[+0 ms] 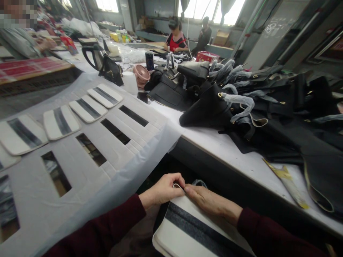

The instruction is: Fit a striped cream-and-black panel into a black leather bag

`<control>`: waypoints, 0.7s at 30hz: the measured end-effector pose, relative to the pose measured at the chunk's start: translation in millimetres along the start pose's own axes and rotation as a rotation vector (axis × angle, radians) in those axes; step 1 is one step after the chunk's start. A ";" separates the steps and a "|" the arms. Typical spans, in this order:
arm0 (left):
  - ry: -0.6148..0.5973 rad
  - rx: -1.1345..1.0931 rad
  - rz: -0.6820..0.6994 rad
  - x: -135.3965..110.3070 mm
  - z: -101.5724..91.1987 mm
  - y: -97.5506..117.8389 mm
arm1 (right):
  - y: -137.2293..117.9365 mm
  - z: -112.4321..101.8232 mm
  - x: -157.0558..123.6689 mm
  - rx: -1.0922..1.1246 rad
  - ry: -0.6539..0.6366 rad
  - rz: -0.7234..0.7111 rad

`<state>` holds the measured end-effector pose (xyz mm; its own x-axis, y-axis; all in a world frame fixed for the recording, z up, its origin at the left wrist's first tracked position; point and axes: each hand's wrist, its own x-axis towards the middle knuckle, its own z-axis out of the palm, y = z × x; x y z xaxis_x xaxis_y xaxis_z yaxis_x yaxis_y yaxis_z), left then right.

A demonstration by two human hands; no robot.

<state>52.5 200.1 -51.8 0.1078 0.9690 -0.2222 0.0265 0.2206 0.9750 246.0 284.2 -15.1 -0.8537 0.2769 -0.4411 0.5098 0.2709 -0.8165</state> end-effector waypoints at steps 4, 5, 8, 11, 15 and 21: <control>-0.262 -0.032 -0.060 4.9 -23.7 14.3 | -3.9 0.9 1.6 -0.125 0.048 0.054; -0.298 -0.017 -0.070 5.9 -26.2 19.1 | -4.4 1.0 1.7 -0.159 0.055 0.063; -0.270 0.131 -0.062 8.8 -22.0 31.4 | -4.4 -0.7 -0.5 -0.191 0.052 0.054; -0.234 0.270 -0.065 12.5 -9.7 36.8 | -0.6 -7.4 -10.6 -0.075 0.012 -0.026; -0.247 0.350 -0.111 20.2 -2.0 40.0 | 11.2 -18.9 -36.1 -0.023 -0.035 -0.003; -0.393 0.604 -0.185 38.6 0.2 62.1 | 36.4 -30.1 -84.5 -0.015 -0.058 0.126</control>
<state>58.5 251.2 0.2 0.3934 0.7859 -0.4771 0.6083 0.1666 0.7760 339.9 298.5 3.7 -0.7872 0.2564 -0.5608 0.6146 0.2513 -0.7477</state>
